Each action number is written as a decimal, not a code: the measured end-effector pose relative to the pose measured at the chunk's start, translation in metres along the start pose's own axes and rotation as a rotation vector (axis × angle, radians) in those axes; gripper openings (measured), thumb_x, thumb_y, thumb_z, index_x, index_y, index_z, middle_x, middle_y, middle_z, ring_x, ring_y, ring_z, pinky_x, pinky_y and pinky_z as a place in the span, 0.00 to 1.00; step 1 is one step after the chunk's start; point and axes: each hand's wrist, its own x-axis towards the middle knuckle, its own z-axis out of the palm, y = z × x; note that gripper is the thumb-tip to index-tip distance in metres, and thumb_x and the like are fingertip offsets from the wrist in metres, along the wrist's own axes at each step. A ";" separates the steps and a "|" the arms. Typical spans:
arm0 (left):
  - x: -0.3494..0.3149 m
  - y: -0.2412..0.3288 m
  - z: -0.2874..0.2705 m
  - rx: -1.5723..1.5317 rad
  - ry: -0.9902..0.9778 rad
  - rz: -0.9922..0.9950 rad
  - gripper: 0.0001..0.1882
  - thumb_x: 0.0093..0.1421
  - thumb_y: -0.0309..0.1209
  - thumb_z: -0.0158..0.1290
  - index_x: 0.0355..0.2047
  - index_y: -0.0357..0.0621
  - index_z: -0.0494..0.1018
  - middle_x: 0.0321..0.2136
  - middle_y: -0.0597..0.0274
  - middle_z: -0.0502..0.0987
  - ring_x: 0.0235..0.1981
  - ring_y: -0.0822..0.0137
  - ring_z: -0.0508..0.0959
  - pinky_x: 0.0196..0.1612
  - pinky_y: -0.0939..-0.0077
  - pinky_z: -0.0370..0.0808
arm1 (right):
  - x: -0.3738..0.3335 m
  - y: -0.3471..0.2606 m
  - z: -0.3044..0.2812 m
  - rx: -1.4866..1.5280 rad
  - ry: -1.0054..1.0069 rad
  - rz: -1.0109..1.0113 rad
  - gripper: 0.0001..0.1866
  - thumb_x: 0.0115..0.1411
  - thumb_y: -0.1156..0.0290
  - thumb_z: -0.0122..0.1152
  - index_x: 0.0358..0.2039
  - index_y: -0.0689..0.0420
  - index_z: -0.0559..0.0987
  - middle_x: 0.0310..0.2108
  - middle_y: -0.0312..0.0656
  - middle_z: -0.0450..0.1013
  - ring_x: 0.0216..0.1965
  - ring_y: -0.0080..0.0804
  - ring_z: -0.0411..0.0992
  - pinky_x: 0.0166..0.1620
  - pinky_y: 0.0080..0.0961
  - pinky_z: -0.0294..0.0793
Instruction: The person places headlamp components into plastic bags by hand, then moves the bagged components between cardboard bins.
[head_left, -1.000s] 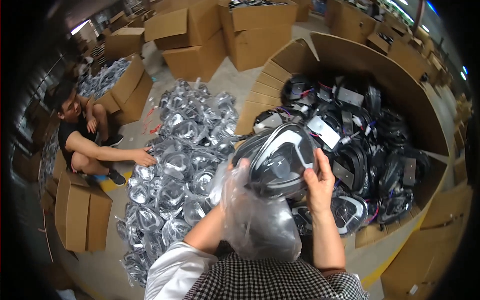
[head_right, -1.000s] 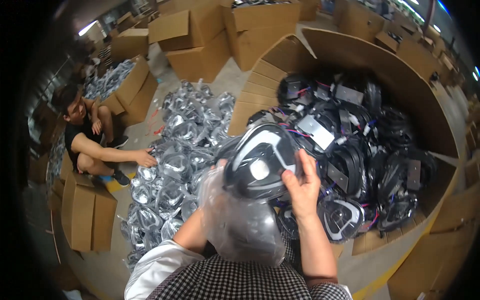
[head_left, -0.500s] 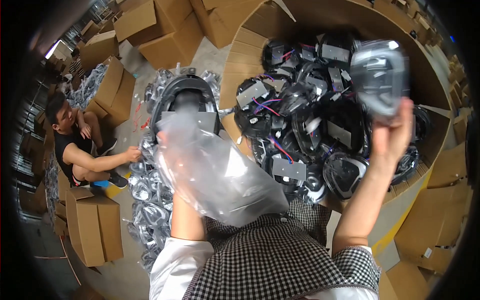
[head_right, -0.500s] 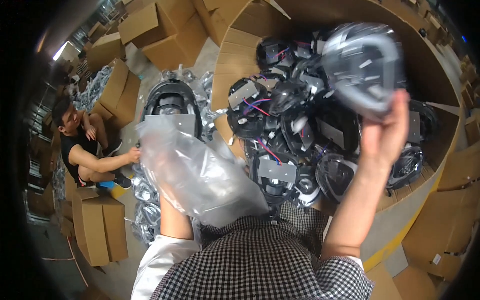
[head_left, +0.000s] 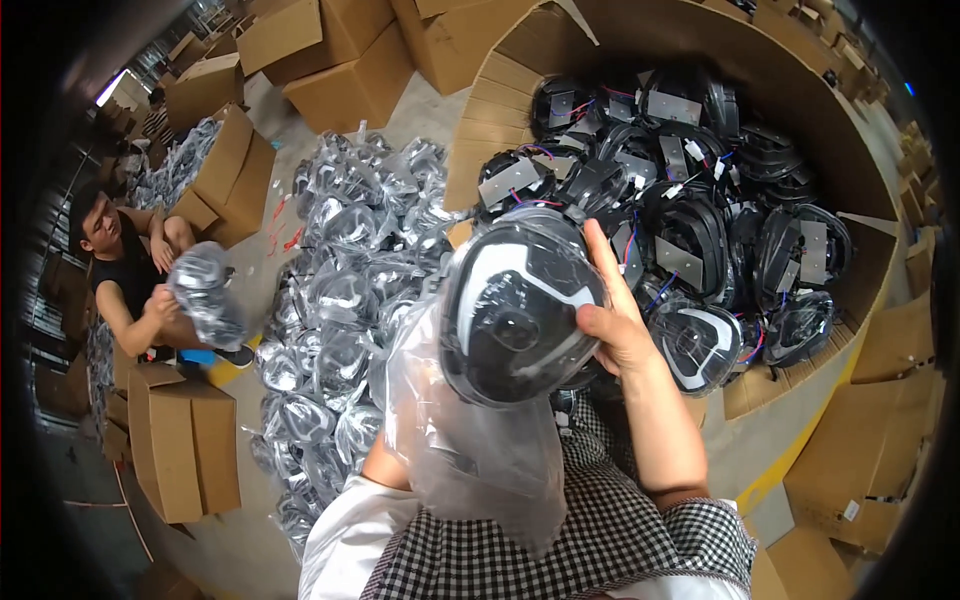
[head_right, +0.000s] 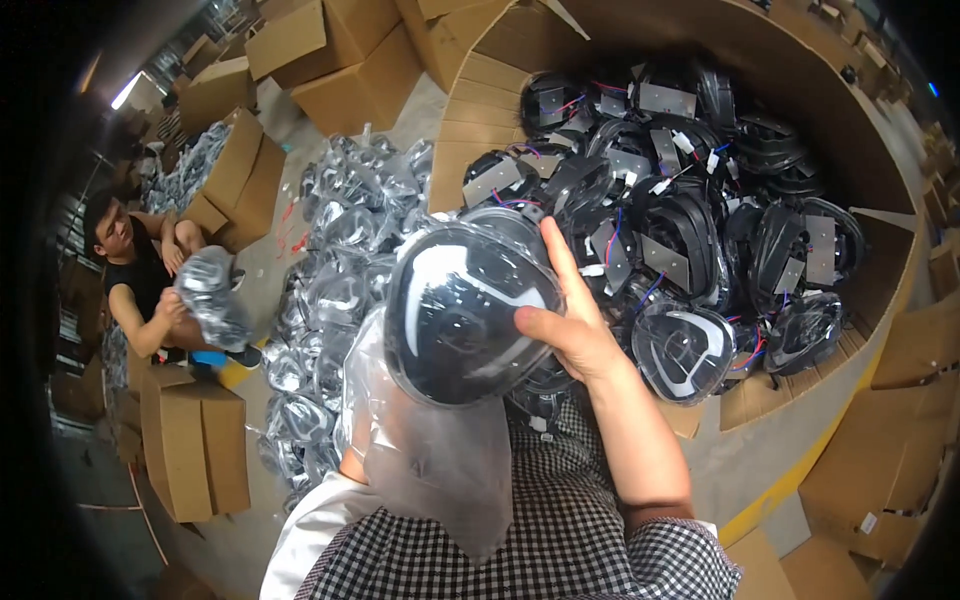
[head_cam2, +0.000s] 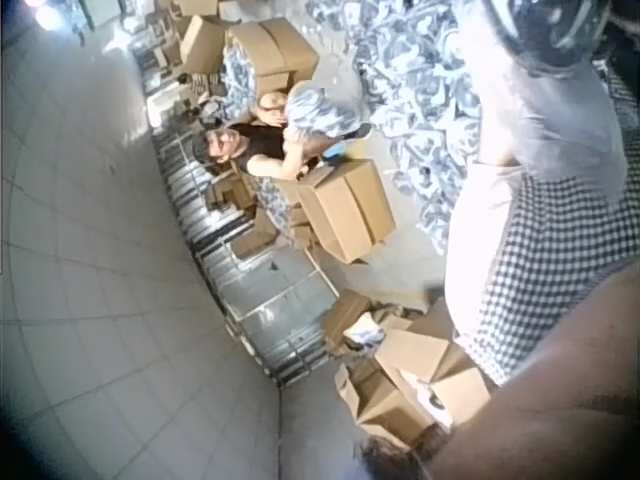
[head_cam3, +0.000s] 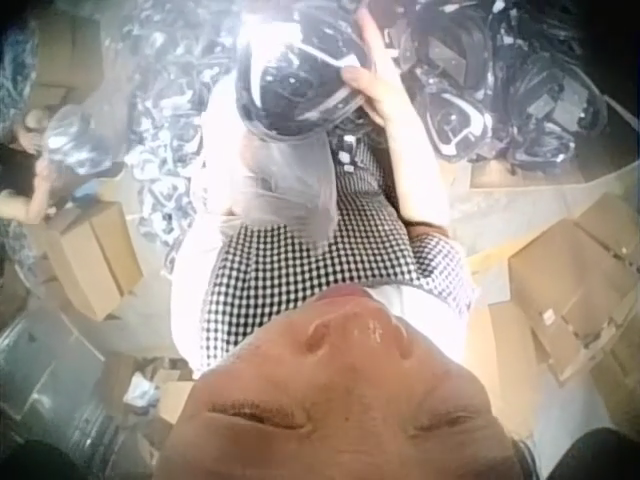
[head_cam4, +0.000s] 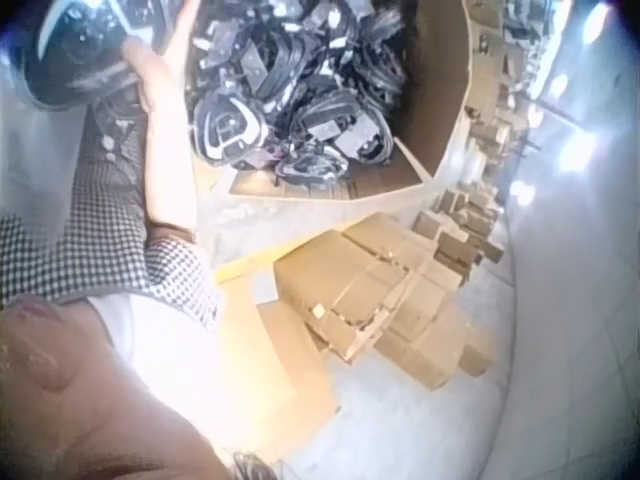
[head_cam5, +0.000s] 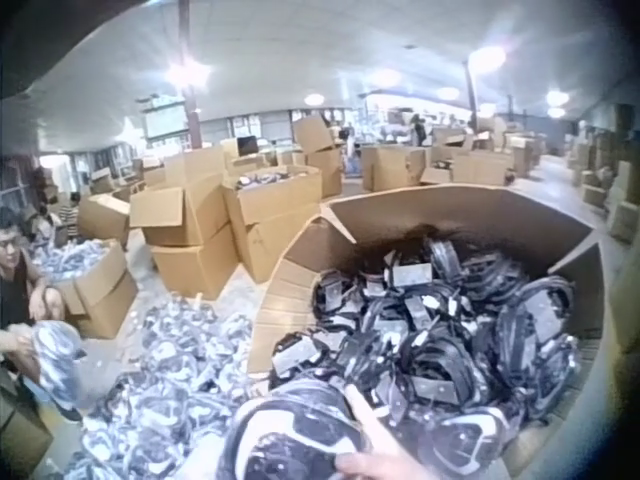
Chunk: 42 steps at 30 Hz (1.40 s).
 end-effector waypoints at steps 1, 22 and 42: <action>-0.013 0.004 -0.004 -0.005 -0.010 -0.008 0.12 0.64 0.34 0.50 0.36 0.39 0.78 0.26 0.63 0.78 0.30 0.73 0.76 0.40 0.73 0.73 | -0.002 0.003 -0.004 0.039 0.011 -0.005 0.56 0.43 0.65 0.73 0.68 0.56 0.49 0.64 0.51 0.55 0.63 0.45 0.57 0.66 0.35 0.51; -0.030 0.067 -0.101 0.627 -0.026 -0.087 0.17 0.60 0.41 0.55 0.40 0.40 0.76 0.28 0.59 0.76 0.30 0.68 0.75 0.33 0.70 0.73 | 0.008 0.063 0.049 -0.013 -0.104 0.518 0.52 0.51 0.74 0.65 0.69 0.57 0.42 0.60 0.48 0.60 0.56 0.35 0.65 0.58 0.32 0.66; -0.128 0.041 -0.093 0.276 0.692 0.113 0.24 0.53 0.20 0.55 0.52 0.42 0.69 0.26 0.64 0.73 0.23 0.70 0.70 0.26 0.78 0.68 | 0.042 -0.018 0.071 -2.125 -0.473 0.075 0.32 0.55 0.54 0.64 0.57 0.56 0.70 0.41 0.43 0.76 0.38 0.35 0.76 0.42 0.27 0.74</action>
